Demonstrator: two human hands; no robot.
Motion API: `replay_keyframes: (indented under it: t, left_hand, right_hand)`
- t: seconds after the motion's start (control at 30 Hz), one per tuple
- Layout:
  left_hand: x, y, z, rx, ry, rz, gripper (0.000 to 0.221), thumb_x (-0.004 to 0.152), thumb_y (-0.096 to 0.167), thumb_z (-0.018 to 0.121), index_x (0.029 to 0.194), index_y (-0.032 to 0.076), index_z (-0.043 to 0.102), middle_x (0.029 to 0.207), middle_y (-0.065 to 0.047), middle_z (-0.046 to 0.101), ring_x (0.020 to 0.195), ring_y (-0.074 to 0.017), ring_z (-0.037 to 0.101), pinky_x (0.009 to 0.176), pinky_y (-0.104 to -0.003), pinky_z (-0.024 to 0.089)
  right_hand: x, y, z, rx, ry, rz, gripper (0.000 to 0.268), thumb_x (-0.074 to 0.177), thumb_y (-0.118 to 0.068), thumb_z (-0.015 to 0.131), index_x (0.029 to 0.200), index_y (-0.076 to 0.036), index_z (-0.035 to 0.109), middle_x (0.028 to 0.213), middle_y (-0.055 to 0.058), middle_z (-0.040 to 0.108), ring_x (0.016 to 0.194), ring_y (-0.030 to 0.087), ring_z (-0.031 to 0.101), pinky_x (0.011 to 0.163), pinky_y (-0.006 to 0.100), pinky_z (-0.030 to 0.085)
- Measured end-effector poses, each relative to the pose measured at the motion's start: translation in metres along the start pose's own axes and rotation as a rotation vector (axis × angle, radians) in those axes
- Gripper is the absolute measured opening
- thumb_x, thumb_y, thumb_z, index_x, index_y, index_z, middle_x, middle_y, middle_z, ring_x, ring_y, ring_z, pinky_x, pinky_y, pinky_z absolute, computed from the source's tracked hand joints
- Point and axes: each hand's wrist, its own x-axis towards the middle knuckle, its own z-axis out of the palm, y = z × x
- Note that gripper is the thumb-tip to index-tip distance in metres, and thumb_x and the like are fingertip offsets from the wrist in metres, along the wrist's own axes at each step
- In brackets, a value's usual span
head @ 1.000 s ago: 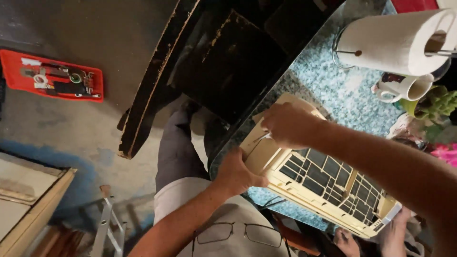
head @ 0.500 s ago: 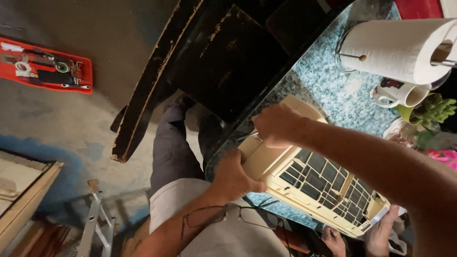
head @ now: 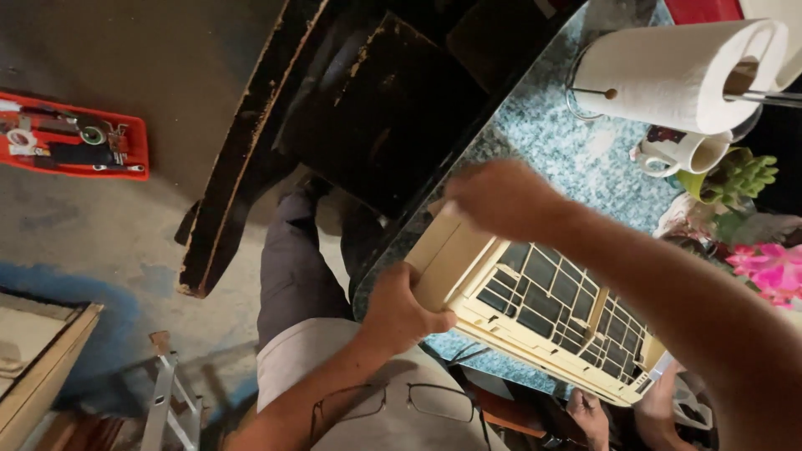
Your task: Prying the bottom casing of an air conditioning unit using a flathead screwdriver to release the plastic clips.
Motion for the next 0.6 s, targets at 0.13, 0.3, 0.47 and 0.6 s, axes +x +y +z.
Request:
replay_keyframes:
  t: [0.13, 0.3, 0.47, 0.6]
  left_hand:
    - [-0.005, -0.005, 0.001, -0.032, 0.017, 0.034, 0.079, 0.050, 0.033, 0.094, 0.113, -0.004, 0.061, 0.110, -0.022, 0.064, 0.114, -0.0434, 0.068, 0.095, -0.051, 0.058]
    - [-0.015, -0.024, 0.015, 0.093, 0.118, 0.091, 0.060, 0.070, 0.049, 0.085, 0.107, 0.013, 0.055, 0.103, -0.006, 0.054, 0.089, -0.0204, 0.057, 0.070, -0.037, 0.051]
    - [-0.013, -0.019, 0.018, 0.062, -0.002, -0.095, 0.095, 0.059, 0.054, 0.086, 0.137, 0.016, 0.048, 0.130, -0.008, 0.048, 0.122, -0.0248, 0.049, 0.095, -0.048, 0.051]
    - [-0.016, 0.017, 0.017, -0.185, -0.036, -0.316, 0.095, 0.055, 0.051, 0.085, 0.137, 0.018, 0.051, 0.131, -0.004, 0.059, 0.120, -0.0203, 0.063, 0.093, -0.037, 0.059]
  right_hand:
    - [-0.045, 0.079, 0.028, 0.497, 0.364, 0.257, 0.026, 0.109, -0.013, 0.055, 0.108, 0.003, 0.076, 0.093, 0.026, 0.073, 0.086, 0.042, 0.074, 0.079, 0.048, 0.061]
    - [-0.079, 0.144, 0.097, 0.576, -0.138, 0.734, 0.044, 0.112, -0.035, 0.038, 0.135, -0.012, 0.067, 0.137, 0.018, 0.066, 0.123, 0.036, 0.065, 0.115, 0.058, 0.043]
    - [-0.085, 0.174, 0.199, 0.670, -0.207, 0.798, 0.044, 0.110, -0.039, 0.044, 0.109, -0.003, 0.070, 0.103, 0.018, 0.069, 0.092, 0.030, 0.064, 0.088, 0.047, 0.052]
    - [-0.081, 0.173, 0.229, 0.804, -0.017, 0.770, 0.044, 0.103, -0.044, 0.051, 0.129, -0.013, 0.067, 0.126, 0.014, 0.070, 0.114, 0.033, 0.065, 0.102, 0.048, 0.049]
